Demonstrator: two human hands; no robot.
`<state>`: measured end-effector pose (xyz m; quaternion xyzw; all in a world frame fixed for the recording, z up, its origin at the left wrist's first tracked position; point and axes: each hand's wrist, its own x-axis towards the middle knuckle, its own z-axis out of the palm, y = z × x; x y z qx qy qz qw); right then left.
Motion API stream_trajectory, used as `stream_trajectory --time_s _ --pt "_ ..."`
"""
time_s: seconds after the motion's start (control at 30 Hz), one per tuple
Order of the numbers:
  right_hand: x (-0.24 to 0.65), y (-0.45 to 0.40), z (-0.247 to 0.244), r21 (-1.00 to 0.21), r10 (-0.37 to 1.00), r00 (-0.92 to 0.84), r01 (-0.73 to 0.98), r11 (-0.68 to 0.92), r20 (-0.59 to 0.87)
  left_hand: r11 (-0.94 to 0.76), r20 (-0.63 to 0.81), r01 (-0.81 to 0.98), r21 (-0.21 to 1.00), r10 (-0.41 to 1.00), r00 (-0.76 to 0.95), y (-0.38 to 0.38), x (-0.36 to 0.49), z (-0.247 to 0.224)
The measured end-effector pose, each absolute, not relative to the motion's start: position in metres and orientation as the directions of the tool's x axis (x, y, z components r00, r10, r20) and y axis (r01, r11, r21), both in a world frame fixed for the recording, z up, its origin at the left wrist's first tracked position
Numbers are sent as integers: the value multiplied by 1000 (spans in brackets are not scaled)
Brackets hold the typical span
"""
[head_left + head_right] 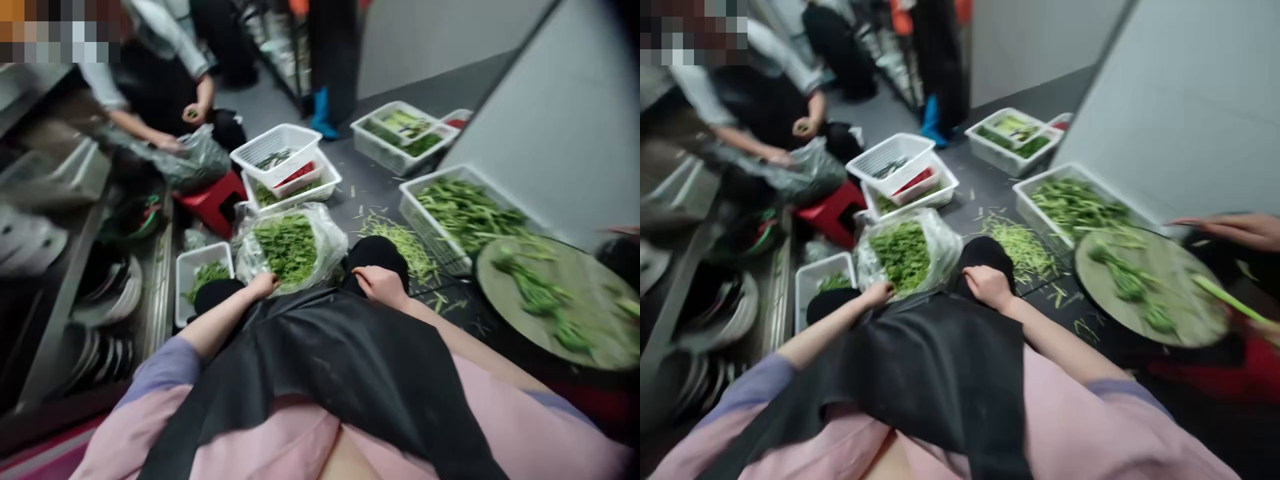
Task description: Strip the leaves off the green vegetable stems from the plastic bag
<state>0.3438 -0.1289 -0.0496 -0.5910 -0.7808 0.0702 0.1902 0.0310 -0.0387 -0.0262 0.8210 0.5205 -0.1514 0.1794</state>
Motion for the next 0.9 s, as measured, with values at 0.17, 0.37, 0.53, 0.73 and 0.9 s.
stream_trajectory --time_s 0.17,0.37,0.53,0.73,0.9 --pt "309 -100 -38 -257 855 -512 818 514 80 -179 -501 975 131 836 221 -37 -8 -68" --pt "227 -45 -50 -202 620 -780 622 756 -82 -238 -466 962 135 841 273 -25 -2 -88" --pt "204 -29 -91 -116 475 -697 619 777 -537 -157 -521 987 22 841 146 -30 -30 -99" --pt "206 -31 -99 -134 439 -753 563 816 -490 -205 -469 978 49 860 203 -29 -41 -96" --pt "194 -28 -95 -191 437 -801 543 817 -408 -460 -494 877 139 735 464 -39 -16 -106"
